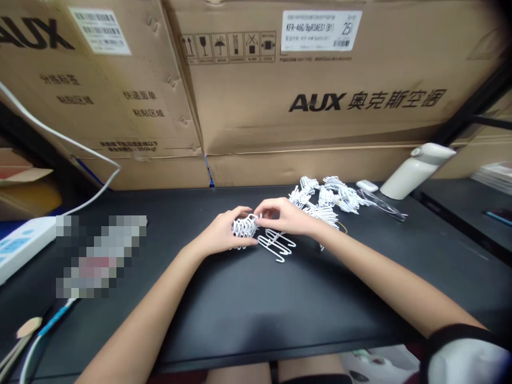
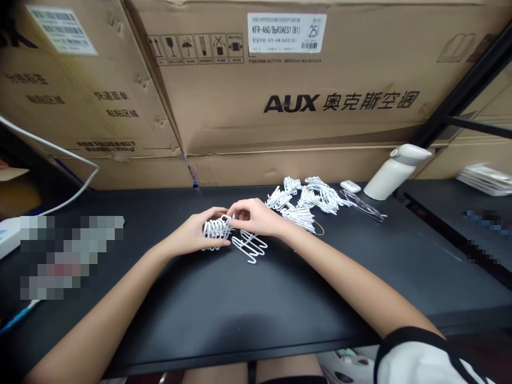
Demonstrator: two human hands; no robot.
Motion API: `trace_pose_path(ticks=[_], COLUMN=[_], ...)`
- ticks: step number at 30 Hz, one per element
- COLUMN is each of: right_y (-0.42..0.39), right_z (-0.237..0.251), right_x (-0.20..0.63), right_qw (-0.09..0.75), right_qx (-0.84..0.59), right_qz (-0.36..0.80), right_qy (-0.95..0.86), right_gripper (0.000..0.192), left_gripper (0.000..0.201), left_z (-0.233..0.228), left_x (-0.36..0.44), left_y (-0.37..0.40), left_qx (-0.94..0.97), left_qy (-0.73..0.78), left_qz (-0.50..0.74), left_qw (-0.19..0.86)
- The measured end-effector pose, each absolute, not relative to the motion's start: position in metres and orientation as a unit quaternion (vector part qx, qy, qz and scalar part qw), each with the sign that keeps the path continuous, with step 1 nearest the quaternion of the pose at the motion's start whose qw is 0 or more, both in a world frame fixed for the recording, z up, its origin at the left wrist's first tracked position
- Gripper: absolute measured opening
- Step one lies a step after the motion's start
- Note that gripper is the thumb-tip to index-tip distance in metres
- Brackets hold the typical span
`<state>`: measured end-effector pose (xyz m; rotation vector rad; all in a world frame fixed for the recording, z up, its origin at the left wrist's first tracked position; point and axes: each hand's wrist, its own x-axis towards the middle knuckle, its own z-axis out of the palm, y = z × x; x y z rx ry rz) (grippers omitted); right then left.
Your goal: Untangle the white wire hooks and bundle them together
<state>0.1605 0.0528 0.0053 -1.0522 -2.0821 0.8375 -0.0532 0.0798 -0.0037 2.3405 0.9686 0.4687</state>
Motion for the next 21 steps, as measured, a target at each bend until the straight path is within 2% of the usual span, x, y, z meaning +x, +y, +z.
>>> trace_pose_path(ticks=[4, 7, 13, 17, 21], right_y=[0.052, 0.052, 0.055, 0.057, 0.058], right_z=[0.006, 0.006, 0.007, 0.013, 0.016], right_x=[0.16, 0.159, 0.161, 0.167, 0.171], right_qw=[0.324, 0.325, 0.327, 0.303, 0.287], right_qx=[-0.405, -0.408, -0.402, -0.398, -0.408], right_qz=[0.331, 0.351, 0.41, 0.442, 0.424], right_qy=[-0.788, -0.777, -0.751, -0.745, -0.756], right_gripper=[0.02, 0.022, 0.03, 0.031, 0.026], left_gripper=[0.072, 0.067, 0.047, 0.046, 0.045], left_z=[0.0, 0.002, 0.002, -0.002, -0.003], left_x=[-0.057, -0.06, -0.06, -0.059, -0.061], left_y=[0.079, 0.078, 0.081, 0.084, 0.084], left_qx=[0.898, 0.897, 0.894, 0.88, 0.872], left_qy=[0.381, 0.398, 0.383, 0.4, 0.399], left_qz=[0.143, 0.14, 0.164, 0.187, 0.18], left_qw=[0.165, 0.128, 0.166, 0.177, 0.22])
